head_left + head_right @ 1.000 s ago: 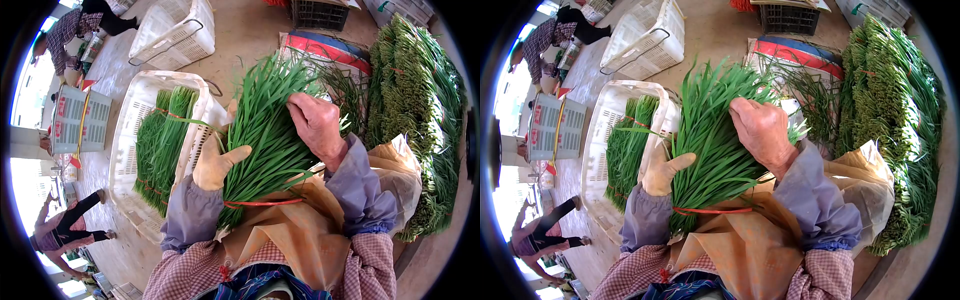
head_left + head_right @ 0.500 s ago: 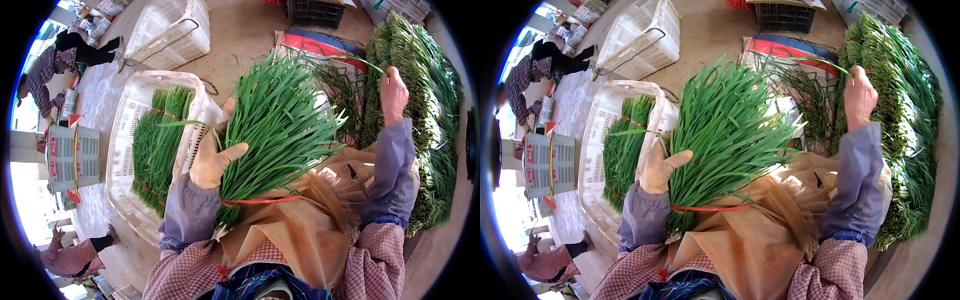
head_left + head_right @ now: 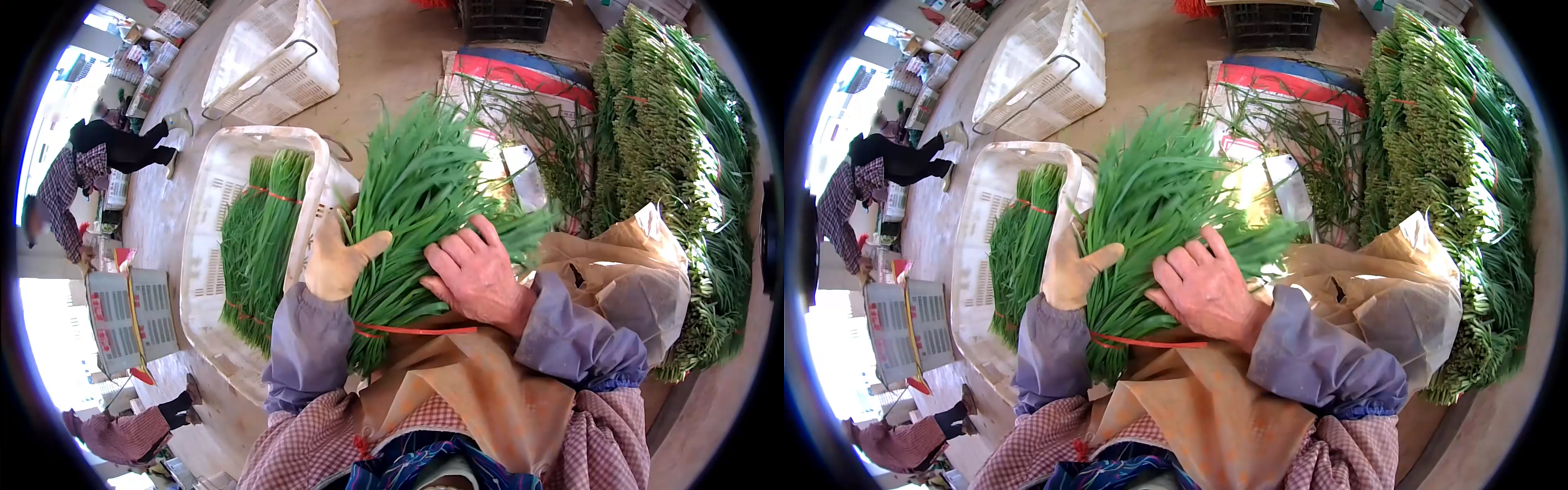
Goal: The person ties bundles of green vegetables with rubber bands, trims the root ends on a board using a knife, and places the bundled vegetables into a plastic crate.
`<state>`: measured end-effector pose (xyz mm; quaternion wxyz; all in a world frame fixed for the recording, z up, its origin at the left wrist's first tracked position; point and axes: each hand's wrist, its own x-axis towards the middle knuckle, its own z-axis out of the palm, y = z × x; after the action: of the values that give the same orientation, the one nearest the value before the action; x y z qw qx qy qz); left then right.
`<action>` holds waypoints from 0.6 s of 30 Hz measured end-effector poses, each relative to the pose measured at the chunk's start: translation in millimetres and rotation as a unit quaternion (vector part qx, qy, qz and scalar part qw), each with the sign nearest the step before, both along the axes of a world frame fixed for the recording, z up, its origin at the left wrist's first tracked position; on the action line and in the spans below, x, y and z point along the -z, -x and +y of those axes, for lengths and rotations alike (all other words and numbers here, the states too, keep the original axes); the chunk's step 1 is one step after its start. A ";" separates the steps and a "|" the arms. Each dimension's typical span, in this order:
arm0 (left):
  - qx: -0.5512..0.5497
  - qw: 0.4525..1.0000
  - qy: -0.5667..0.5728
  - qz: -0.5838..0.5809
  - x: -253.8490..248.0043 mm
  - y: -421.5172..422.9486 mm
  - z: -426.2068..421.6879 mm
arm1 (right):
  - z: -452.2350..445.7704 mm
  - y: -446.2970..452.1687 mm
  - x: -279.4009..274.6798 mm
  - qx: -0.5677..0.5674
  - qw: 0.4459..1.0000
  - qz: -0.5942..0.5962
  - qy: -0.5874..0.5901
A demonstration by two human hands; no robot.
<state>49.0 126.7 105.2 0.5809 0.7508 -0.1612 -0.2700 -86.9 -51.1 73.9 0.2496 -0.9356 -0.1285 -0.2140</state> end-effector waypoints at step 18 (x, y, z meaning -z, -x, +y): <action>-0.079 0.980 0.134 0.120 -5.6 -8.2 4.5 | 1.0 -3.2 2.2 0.097 0.948 0.023 -0.301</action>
<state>57.2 131.2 110.7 0.7108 0.6386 -0.0652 -0.2877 -83.7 -50.1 71.7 0.5008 -0.8295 0.0390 -0.2440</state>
